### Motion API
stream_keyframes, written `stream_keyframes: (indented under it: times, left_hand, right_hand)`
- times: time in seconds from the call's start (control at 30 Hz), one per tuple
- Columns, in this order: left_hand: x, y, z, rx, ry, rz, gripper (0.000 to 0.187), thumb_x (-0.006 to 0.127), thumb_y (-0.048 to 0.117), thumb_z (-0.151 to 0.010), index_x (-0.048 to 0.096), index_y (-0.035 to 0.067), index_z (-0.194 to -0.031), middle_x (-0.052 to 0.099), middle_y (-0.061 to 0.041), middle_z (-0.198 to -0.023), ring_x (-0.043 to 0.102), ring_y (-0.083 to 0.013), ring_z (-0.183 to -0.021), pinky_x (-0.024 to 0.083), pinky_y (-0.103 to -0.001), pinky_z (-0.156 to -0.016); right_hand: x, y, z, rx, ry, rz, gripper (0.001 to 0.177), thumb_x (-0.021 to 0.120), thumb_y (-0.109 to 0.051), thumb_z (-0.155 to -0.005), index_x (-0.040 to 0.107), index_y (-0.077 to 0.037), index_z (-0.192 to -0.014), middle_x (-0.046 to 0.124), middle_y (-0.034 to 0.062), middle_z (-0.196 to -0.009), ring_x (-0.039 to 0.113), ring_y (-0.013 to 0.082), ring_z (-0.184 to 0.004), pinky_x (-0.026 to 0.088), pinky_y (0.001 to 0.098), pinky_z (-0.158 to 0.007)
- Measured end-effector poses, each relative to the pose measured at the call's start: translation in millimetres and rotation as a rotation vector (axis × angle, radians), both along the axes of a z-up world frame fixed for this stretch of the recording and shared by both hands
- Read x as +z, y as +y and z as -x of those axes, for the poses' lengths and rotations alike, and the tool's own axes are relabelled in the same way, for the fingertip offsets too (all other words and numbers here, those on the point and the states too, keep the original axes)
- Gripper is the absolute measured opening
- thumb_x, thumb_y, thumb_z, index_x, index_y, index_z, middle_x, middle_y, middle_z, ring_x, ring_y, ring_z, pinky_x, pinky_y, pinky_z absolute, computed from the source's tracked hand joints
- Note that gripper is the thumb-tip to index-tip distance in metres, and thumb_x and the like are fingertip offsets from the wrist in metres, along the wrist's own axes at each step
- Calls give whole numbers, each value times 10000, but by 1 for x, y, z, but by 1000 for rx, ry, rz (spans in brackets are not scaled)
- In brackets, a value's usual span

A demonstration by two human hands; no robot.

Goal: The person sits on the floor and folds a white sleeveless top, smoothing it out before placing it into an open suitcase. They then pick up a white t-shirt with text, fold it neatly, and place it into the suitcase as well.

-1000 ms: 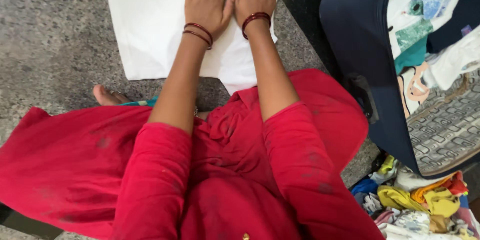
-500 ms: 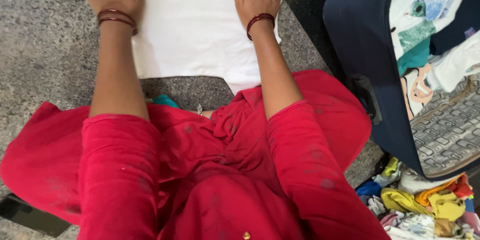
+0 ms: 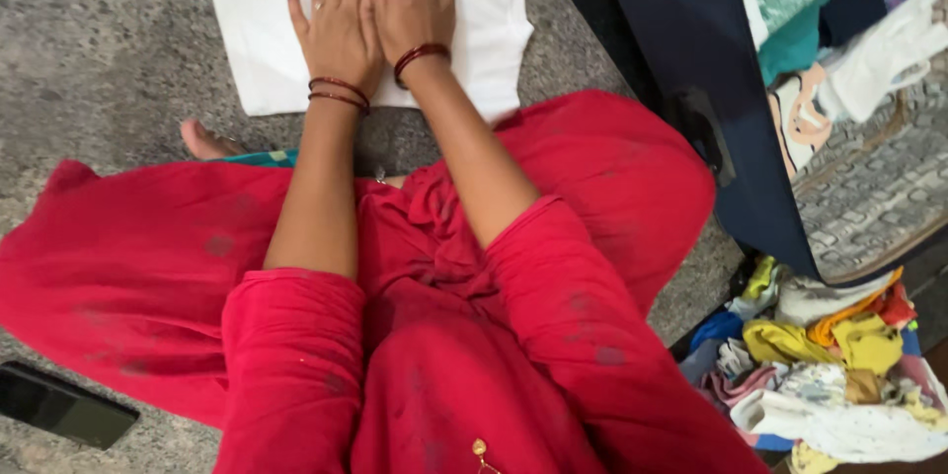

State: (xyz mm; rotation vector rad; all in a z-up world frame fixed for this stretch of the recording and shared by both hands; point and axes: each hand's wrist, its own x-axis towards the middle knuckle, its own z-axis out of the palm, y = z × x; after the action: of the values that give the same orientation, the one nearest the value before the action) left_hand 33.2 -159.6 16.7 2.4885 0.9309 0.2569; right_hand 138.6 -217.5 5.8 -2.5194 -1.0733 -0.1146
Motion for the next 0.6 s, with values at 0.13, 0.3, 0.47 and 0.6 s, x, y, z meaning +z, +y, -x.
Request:
stream_keyframes:
  times: [0.13,0.3,0.47,0.6]
  left_hand:
    - [5,0,17,-192,179,68,622,381,313,-1083,302,211,-1691,192,-65,-1742,135,-301,-1608,51,-620,-1261]
    - [21,30,54,115,285,43,568,362,314,-1124,304,250,-1685,180,-34,-1755,98,-299,-1610,60,-614,-1274]
    - [22,45,81,324,250,-30,552,362,331,-1168,304,250,-1711,179,-38,-1763,75,-314,-1609,58,-618,-1291]
    - [23,43,78,348,325,19,544,335,353,-1161,294,249,-1694,169,-48,-1752,56,-319,-1595,31,-637,-1271]
  right_hand:
    - [-6,-30,2,130,83,266,633,443,-455,-1058,384,-80,-1564,414,98,-1616,325,255,-1530,191,479,-1286]
    - [-4,-41,-16,50,113,379,693,398,-531,-1059,324,-79,-1579,323,101,-1649,258,265,-1546,139,468,-1277]
    - [-4,-76,-53,-128,-30,331,731,402,-526,-1063,313,-17,-1579,305,187,-1643,215,315,-1537,122,490,-1256]
    - [-16,-91,-68,-142,-22,267,657,415,-492,-1102,348,-27,-1561,344,180,-1638,249,341,-1543,144,491,-1278]
